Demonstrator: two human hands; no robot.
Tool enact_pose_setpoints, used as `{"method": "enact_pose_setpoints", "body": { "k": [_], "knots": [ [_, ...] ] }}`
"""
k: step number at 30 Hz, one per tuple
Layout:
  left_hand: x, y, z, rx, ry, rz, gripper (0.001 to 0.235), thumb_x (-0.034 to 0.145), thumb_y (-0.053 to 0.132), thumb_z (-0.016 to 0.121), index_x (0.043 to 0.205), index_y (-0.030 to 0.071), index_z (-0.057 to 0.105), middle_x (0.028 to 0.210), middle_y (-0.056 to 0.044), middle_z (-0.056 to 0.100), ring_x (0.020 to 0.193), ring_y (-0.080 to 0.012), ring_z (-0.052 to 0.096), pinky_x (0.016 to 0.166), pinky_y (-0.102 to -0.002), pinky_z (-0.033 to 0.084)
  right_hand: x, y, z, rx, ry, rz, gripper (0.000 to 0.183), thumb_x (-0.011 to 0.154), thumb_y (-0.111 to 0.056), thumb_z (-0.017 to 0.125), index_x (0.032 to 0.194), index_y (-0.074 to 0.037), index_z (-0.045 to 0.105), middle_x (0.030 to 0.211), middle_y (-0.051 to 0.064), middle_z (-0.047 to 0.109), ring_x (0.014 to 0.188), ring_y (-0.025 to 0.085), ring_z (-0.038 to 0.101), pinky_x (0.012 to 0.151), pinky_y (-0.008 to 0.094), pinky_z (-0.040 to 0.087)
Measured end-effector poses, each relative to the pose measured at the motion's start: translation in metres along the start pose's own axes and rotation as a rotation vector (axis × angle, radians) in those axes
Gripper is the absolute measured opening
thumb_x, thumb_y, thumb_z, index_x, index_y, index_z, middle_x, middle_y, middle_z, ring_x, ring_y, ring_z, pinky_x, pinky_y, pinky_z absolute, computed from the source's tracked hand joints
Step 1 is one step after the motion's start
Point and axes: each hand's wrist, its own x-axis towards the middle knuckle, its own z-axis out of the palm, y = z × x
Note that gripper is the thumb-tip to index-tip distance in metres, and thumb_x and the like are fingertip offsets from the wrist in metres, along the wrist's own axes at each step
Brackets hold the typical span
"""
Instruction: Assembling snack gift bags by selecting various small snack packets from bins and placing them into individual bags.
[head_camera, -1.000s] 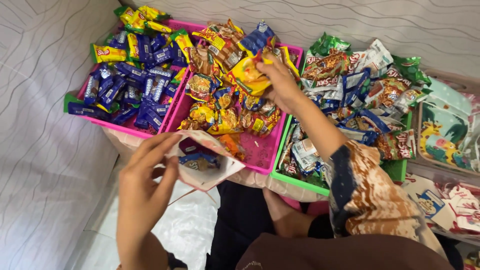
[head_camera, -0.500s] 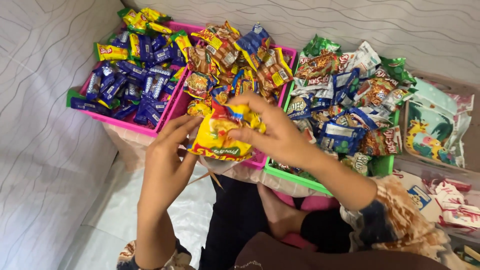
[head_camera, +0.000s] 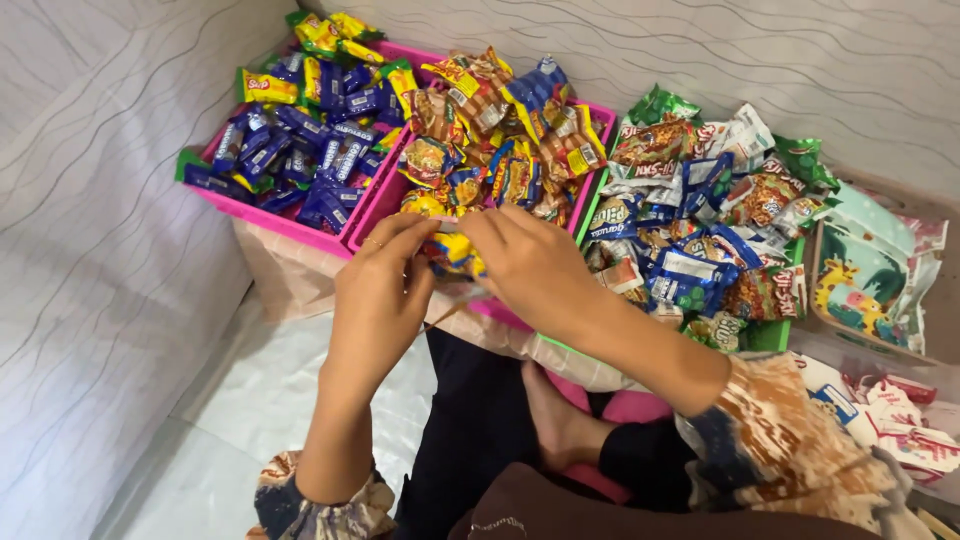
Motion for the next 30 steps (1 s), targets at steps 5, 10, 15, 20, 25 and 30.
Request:
{"method": "enact_pose_setpoints", "body": {
  "k": [5, 10, 15, 20, 25, 30],
  "knots": [
    [-0.007, -0.004, 0.007, 0.177, 0.028, 0.085, 0.04, 0.083, -0.002, 0.061, 0.121, 0.007, 0.072, 0.12, -0.01, 0.069, 0.108, -0.0364, 0.07, 0.086, -0.046, 0.059, 0.015, -0.023, 0.015, -0.188, 0.062, -0.124, 0.019, 0.088, -0.014, 0.071, 0.106, -0.012, 0.061, 0.09, 0.003, 0.06, 0.093, 0.021, 0.063, 0.073, 0.028, 0.054],
    [-0.014, -0.018, 0.004, 0.175, 0.054, 0.044, 0.044, 0.083, -0.002, 0.061, 0.125, 0.006, 0.07, 0.122, -0.01, 0.068, 0.112, -0.0363, 0.068, 0.09, -0.045, 0.057, 0.019, -0.023, 0.041, -0.238, 0.107, -0.122, 0.016, 0.092, -0.011, 0.067, 0.106, -0.012, 0.062, 0.096, 0.004, 0.058, 0.096, 0.022, 0.061, 0.071, 0.026, 0.053],
    [-0.019, -0.025, -0.005, 0.106, 0.043, -0.017, 0.046, 0.083, -0.002, 0.061, 0.128, 0.006, 0.07, 0.124, -0.012, 0.068, 0.112, -0.0396, 0.067, 0.091, -0.049, 0.056, 0.02, -0.044, 0.02, 0.028, 0.028, -0.078, 0.016, 0.095, -0.007, 0.059, 0.11, -0.002, 0.056, 0.104, 0.016, 0.053, 0.099, 0.037, 0.059, 0.077, 0.039, 0.056],
    [-0.022, -0.031, -0.006, 0.016, 0.02, -0.007, 0.051, 0.08, -0.002, 0.06, 0.128, 0.008, 0.07, 0.122, -0.011, 0.069, 0.11, -0.0398, 0.069, 0.088, -0.048, 0.056, 0.007, -0.034, 0.032, -0.044, -0.175, -0.163, 0.017, 0.088, -0.013, 0.065, 0.104, -0.006, 0.067, 0.101, 0.01, 0.062, 0.097, 0.03, 0.066, 0.083, 0.032, 0.055],
    [-0.026, -0.028, 0.006, -0.017, 0.025, 0.027, 0.051, 0.08, -0.002, 0.06, 0.129, 0.011, 0.07, 0.123, -0.009, 0.069, 0.114, -0.0363, 0.068, 0.092, -0.045, 0.056, 0.012, -0.027, 0.075, -0.028, -0.39, 0.046, 0.016, 0.082, -0.018, 0.071, 0.086, -0.003, 0.075, 0.084, 0.018, 0.069, 0.075, 0.035, 0.072, 0.064, 0.039, 0.057],
    [-0.03, -0.021, 0.013, -0.045, 0.049, 0.012, 0.052, 0.081, -0.002, 0.058, 0.13, 0.012, 0.069, 0.123, -0.01, 0.069, 0.112, -0.0376, 0.069, 0.091, -0.045, 0.056, 0.029, -0.028, 0.085, 0.185, -0.494, 0.201, 0.025, 0.085, -0.019, 0.068, 0.084, 0.004, 0.076, 0.077, 0.026, 0.072, 0.074, 0.043, 0.074, 0.062, 0.048, 0.059]
  ]
}}
